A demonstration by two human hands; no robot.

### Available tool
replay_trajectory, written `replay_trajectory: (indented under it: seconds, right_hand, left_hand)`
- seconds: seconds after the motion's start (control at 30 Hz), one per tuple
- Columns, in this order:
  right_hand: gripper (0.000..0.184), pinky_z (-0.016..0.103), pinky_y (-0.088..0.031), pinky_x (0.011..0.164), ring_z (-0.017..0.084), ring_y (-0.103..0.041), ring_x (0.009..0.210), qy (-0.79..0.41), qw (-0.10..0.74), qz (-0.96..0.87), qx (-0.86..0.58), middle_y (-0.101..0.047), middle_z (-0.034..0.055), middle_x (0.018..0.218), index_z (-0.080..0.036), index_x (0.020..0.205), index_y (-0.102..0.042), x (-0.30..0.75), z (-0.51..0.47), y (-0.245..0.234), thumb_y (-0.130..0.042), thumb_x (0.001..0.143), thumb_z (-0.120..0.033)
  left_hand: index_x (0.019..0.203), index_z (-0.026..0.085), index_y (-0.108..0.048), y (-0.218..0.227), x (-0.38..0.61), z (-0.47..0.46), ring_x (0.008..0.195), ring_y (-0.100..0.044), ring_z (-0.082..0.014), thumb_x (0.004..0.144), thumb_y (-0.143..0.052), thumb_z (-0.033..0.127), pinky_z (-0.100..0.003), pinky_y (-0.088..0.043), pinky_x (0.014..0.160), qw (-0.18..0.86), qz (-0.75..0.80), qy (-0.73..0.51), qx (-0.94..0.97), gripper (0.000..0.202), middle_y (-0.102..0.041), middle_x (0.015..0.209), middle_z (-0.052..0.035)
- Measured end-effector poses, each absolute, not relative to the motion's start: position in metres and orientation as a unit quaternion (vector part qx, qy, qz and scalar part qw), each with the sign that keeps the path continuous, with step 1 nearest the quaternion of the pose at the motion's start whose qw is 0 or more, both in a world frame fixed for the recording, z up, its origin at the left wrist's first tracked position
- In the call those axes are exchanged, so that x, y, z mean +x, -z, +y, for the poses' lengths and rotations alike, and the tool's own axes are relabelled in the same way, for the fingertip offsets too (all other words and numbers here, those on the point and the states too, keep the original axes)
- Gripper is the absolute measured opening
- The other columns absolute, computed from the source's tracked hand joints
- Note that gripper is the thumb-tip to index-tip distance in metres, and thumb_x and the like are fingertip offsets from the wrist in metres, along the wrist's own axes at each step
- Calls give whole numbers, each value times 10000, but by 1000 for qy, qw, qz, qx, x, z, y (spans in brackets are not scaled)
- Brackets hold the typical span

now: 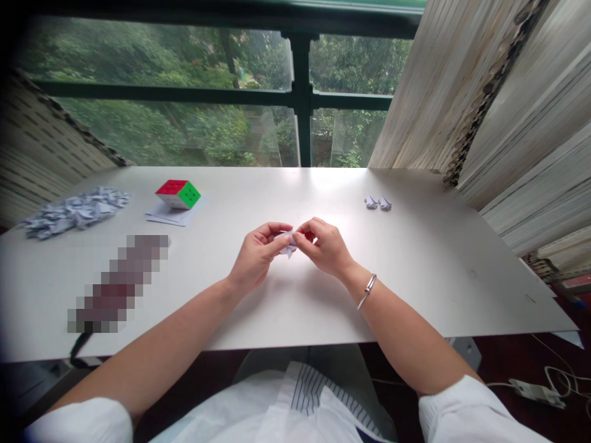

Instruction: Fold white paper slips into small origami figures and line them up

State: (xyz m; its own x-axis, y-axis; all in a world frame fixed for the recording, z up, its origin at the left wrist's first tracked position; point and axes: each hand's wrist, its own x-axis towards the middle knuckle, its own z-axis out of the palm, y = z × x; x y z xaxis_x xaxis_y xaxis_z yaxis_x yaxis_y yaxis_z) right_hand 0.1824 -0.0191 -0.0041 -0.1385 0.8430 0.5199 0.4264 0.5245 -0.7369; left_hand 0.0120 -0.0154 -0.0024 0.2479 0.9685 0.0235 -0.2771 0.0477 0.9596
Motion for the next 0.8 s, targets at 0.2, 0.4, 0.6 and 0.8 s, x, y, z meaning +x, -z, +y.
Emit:
replay_trajectory:
  seconds: [0.2, 0.4, 0.6, 0.8]
  right_hand:
    - [256, 249, -502, 549, 120, -566, 616, -321, 499, -643, -484, -628, 11, 708, -175, 764, -623, 179, -19, 5, -648, 840, -418]
    - [237, 241, -505, 541, 118, -564, 621, -348, 502, -618, -495, -634, 14, 704, -164, 754, -642, 176, -20, 6, -668, 817, -390]
    - [252, 230, -517, 496, 115, -565, 601, -391, 503, -587, -499, -636, 11, 691, -158, 762, -648, 171, -23, 2, -688, 783, -406]
    - [249, 212, -519, 462, 107, -563, 580, -427, 501, -566, -497, -631, 2, 660, -159, 757, -648, 170, -24, 1, -712, 762, -400]
  left_hand:
    - [957, 170, -689, 5, 13, -14, 769, -652, -145, 657, -850, 304, -280, -505, 724, 615, 356, -505, 490, 366, -706, 834, -26]
    - [891, 154, -695, 5, 15, -13, 748, -635, -135, 633, -856, 279, -281, -504, 719, 612, 374, -515, 469, 329, -689, 842, -26]
    - [883, 148, -688, 6, 16, -13, 734, -627, -127, 624, -848, 230, -279, -505, 720, 614, 382, -525, 449, 315, -683, 826, -23]
    - [857, 154, -682, 6, 15, -13, 740, -634, -135, 613, -840, 197, -285, -507, 726, 604, 388, -530, 452, 293, -678, 804, -17]
